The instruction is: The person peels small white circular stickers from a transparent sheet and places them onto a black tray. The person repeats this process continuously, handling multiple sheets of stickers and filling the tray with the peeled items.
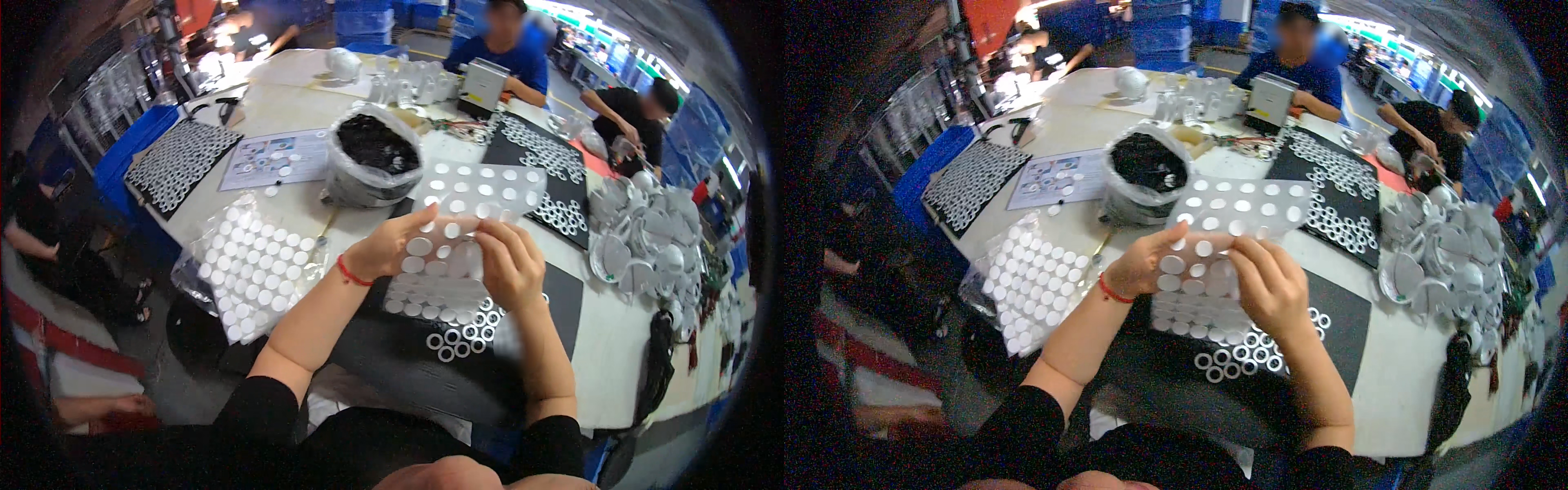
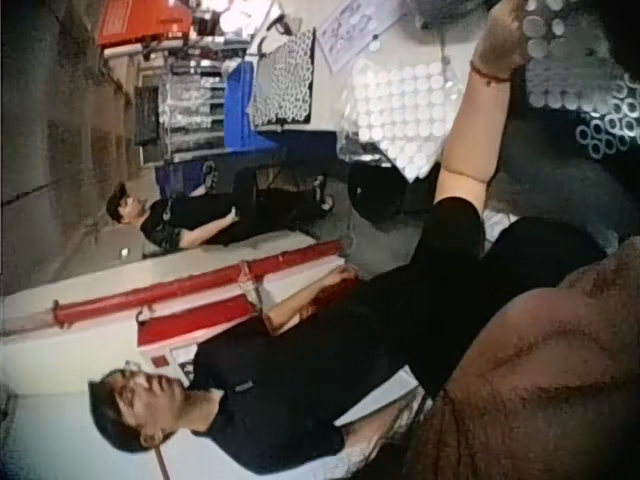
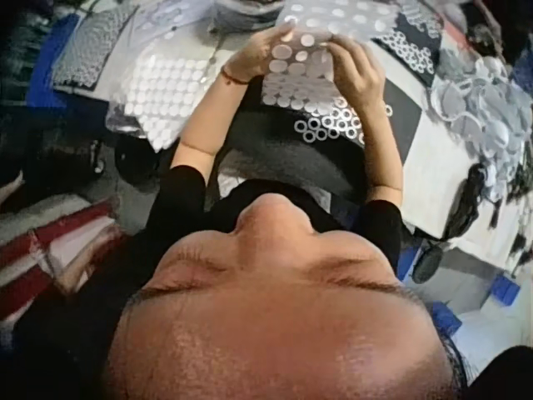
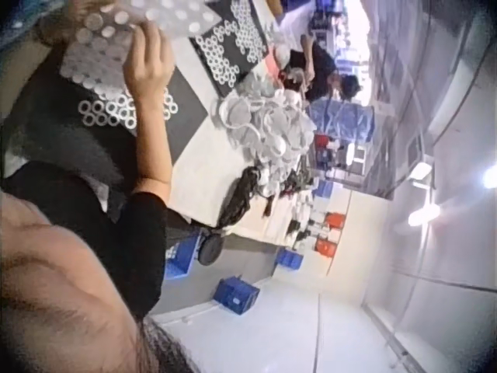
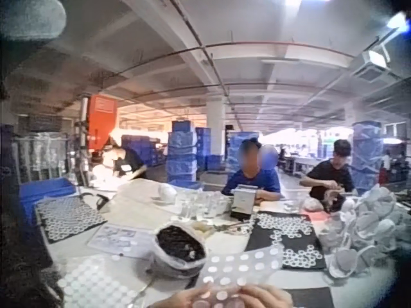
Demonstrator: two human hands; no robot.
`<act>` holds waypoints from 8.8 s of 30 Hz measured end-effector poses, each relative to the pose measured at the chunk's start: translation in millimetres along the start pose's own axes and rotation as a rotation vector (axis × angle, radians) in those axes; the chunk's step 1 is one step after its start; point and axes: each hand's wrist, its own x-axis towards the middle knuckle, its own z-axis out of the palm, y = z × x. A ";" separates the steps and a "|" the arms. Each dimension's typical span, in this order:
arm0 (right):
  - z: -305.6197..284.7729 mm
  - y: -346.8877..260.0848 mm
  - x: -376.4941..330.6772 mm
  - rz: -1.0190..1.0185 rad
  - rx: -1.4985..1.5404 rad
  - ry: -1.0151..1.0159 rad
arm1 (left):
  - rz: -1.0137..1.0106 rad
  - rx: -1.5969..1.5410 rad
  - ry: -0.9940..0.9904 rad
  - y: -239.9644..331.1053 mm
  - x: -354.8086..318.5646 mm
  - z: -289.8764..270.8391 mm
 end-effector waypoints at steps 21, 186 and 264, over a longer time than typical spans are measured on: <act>11.7 -0.5 -22.1 0.125 0.000 -0.086 | 0.487 0.989 0.138 -19.8 12.0 -21.3; -5.2 -21.6 0.9 0.120 0.067 -0.092 | 0.191 -0.204 -0.156 1.6 -1.5 -17.6; -32.1 0.0 -0.1 -0.077 0.243 -0.074 | 0.568 0.571 0.568 -26.1 15.3 28.4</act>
